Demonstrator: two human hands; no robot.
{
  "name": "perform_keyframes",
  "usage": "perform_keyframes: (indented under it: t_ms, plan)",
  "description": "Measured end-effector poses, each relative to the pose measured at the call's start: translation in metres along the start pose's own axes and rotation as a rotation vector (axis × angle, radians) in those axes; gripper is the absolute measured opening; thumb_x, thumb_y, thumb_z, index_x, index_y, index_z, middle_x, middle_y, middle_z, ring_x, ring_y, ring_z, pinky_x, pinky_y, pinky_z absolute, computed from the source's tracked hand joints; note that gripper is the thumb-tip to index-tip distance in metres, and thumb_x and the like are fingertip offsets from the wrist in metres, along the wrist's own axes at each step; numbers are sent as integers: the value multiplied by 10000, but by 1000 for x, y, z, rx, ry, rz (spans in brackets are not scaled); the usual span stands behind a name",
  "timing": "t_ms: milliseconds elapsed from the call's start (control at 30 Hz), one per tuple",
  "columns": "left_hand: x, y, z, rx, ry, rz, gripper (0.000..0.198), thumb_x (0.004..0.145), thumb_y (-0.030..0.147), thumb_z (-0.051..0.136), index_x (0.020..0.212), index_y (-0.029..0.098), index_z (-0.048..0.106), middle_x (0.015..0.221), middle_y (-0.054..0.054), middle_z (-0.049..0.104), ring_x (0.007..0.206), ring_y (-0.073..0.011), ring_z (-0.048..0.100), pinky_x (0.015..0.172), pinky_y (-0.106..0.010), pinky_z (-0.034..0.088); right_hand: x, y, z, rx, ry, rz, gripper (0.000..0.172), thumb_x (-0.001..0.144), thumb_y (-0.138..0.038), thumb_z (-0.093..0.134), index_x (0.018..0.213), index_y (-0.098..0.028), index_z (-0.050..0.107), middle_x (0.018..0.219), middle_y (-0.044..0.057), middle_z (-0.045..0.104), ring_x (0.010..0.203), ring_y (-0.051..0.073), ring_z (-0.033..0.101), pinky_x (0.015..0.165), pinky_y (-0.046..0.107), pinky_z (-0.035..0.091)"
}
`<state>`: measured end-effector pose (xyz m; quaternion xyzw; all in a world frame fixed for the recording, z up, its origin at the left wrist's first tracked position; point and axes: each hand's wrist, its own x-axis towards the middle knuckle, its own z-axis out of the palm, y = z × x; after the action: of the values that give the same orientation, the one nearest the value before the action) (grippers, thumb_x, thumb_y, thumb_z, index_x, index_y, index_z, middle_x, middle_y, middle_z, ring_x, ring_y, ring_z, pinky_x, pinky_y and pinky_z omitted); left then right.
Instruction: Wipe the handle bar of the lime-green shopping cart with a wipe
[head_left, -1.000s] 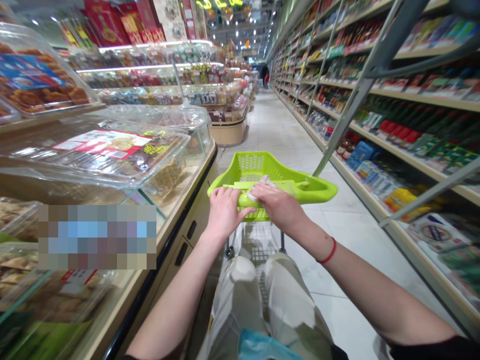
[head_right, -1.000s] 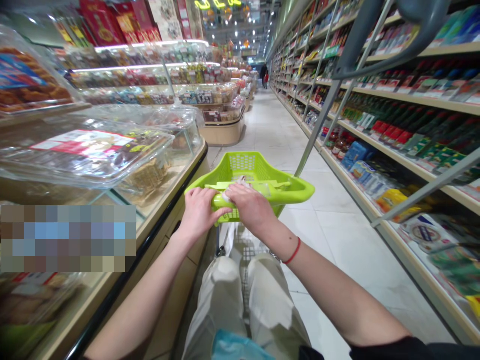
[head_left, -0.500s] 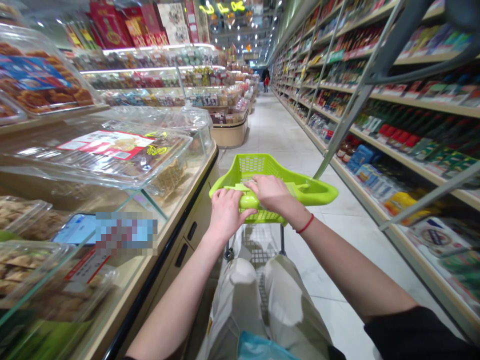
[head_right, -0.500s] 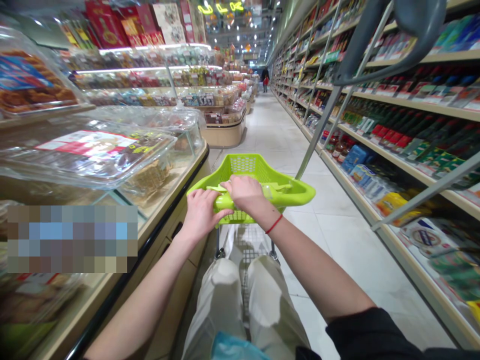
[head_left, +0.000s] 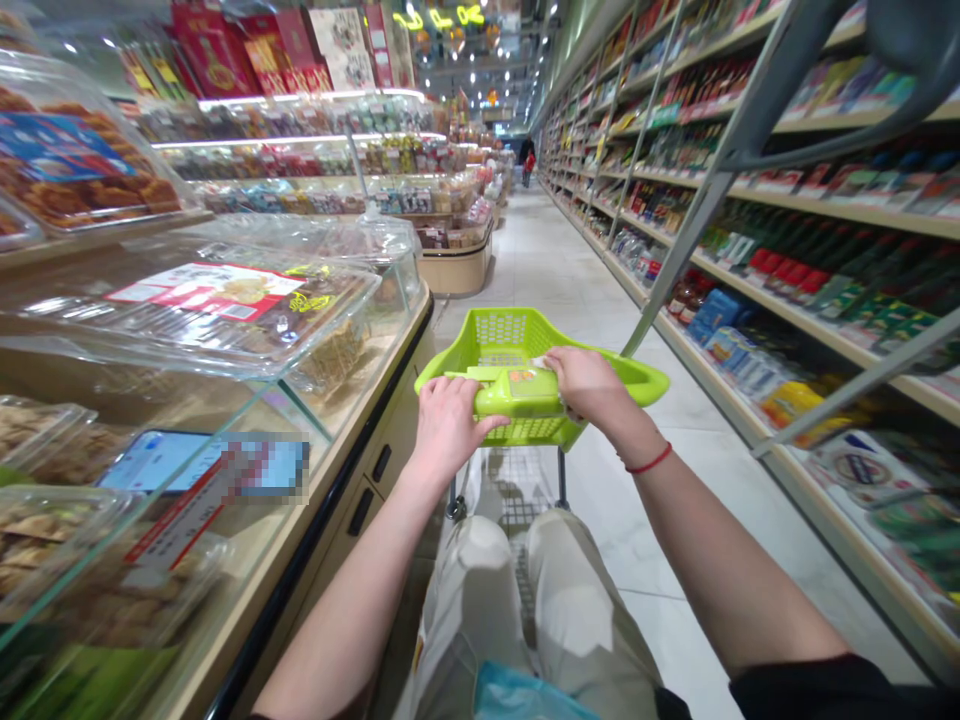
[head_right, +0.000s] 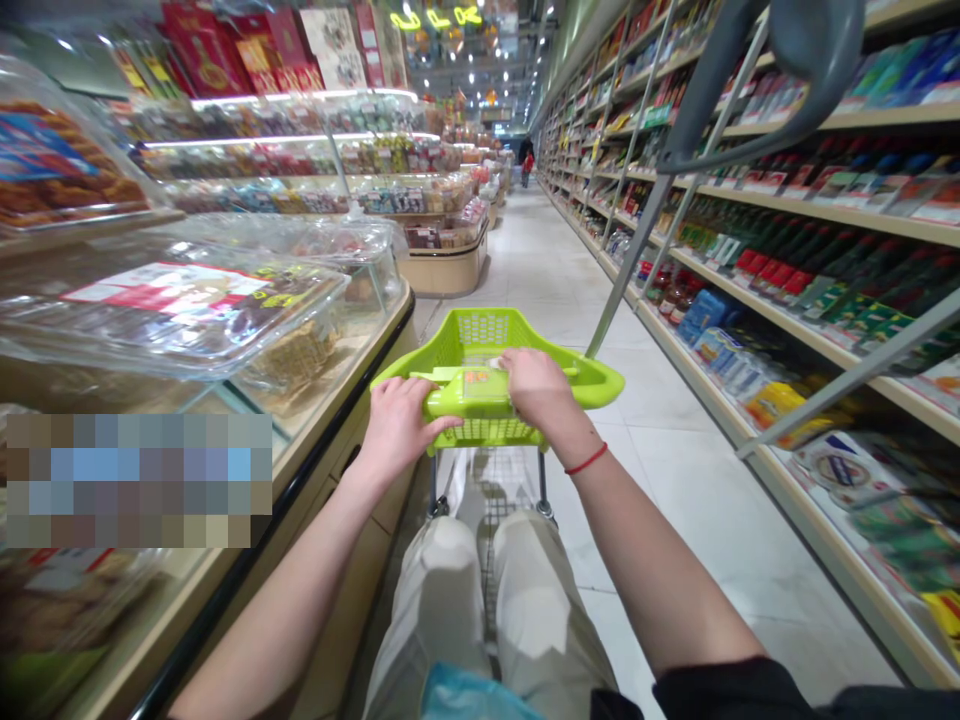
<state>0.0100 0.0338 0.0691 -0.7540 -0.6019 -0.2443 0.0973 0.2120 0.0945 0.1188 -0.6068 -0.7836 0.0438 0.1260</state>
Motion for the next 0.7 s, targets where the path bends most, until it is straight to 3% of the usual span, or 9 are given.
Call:
perform_keyframes:
  t_ms: [133, 300, 400, 533, 700]
  plan:
    - [0, 0, 0, 7, 4, 14, 396, 829, 536, 690, 1015, 191, 633, 998, -86, 701, 981, -289, 581, 949, -449, 370, 6, -18, -8, -111, -60, 88, 313, 945, -189, 445, 1031, -129, 740, 993, 177, 755, 947, 242, 712, 753, 273, 449]
    - [-1, -2, 1, 9, 12, 18, 379, 844, 522, 676, 1024, 193, 628, 1008, -89, 701, 982, -289, 579, 938, -445, 369, 13, -58, -2, -122, -71, 12, 289, 923, -154, 477, 1044, -118, 738, 1022, 196, 746, 993, 266, 711, 768, 284, 473]
    - [-1, -2, 1, 19, 9, 15, 375, 841, 523, 679, 1018, 195, 630, 987, -87, 699, 979, -288, 577, 931, -441, 369, 14, -68, 3, -79, -61, -25, 328, 964, -192, 424, 1065, -149, 733, 1025, 181, 749, 982, 261, 713, 769, 292, 480]
    - [0, -1, -1, 20, -4, 2, 398, 841, 545, 669, 1013, 188, 636, 980, -91, 696, 969, -291, 580, 920, -439, 376, 12, -53, 2, -53, -60, -34, 316, 976, -253, 430, 1053, -182, 729, 1015, 154, 755, 957, 241, 709, 777, 287, 470]
    - [0, 0, -2, 13, -2, 5, 414, 846, 562, 656, 1009, 182, 635, 978, -85, 693, 966, -286, 581, 918, -432, 381, 0, -14, -1, -102, -8, 97, 361, 1000, -295, 384, 1070, -172, 716, 993, 158, 745, 934, 257, 700, 774, 313, 469]
